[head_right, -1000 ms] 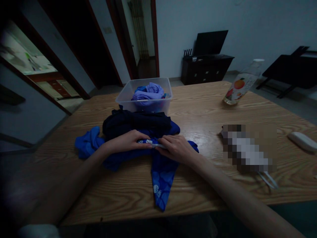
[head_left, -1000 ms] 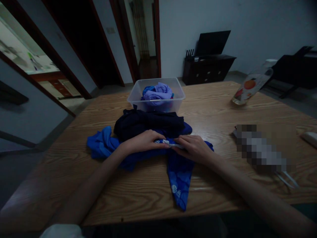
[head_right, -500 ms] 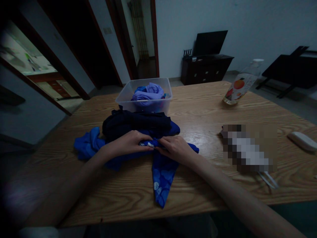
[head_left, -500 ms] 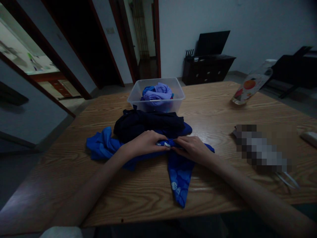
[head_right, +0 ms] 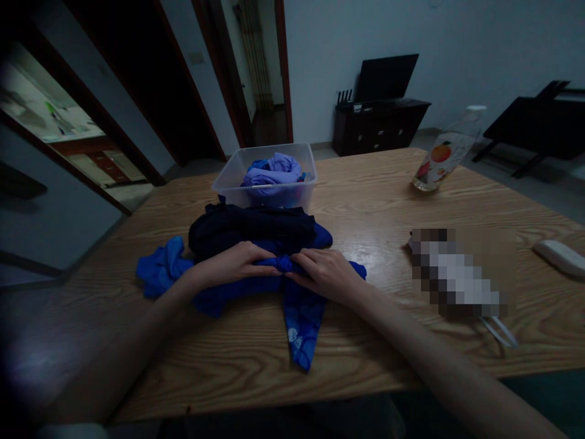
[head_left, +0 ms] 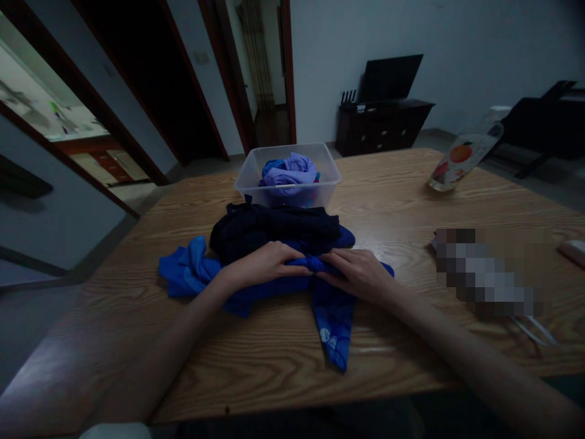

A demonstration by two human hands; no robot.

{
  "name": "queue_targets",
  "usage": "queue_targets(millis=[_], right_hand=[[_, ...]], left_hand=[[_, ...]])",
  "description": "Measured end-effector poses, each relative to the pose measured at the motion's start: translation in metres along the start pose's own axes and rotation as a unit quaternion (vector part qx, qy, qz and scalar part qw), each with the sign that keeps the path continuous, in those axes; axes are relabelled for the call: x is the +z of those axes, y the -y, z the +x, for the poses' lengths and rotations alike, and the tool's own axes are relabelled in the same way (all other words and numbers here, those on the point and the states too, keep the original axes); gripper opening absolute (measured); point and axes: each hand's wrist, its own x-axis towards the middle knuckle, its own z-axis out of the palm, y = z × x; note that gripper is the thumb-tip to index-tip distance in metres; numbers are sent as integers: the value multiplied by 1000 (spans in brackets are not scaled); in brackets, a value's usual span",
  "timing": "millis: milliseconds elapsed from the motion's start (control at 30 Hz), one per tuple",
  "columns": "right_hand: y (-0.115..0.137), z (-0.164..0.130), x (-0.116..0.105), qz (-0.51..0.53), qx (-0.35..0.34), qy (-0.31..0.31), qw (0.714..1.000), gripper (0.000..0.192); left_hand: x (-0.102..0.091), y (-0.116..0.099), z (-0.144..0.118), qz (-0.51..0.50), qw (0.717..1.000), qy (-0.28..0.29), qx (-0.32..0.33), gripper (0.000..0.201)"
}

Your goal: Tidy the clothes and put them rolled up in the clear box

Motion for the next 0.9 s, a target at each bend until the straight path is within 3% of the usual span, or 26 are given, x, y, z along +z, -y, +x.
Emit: queue_targets(millis=[200,367,567,900], right_hand=[[-3,3,2,19,56,95,994,33],[-6,3,3,23,23,66,997,34],[-5,3,2,-21,-36,18,999,31],[-4,4,-8,-22,-19,-14,999,38]], left_hand=[[2,-2,-2,27,999,-20,14,35],[2,0,0,29,999,-11,-6,44],[0,-1,2,-46,998,32,-11,56],[-11,-9,-5,1,1000,-6,-10,53]])
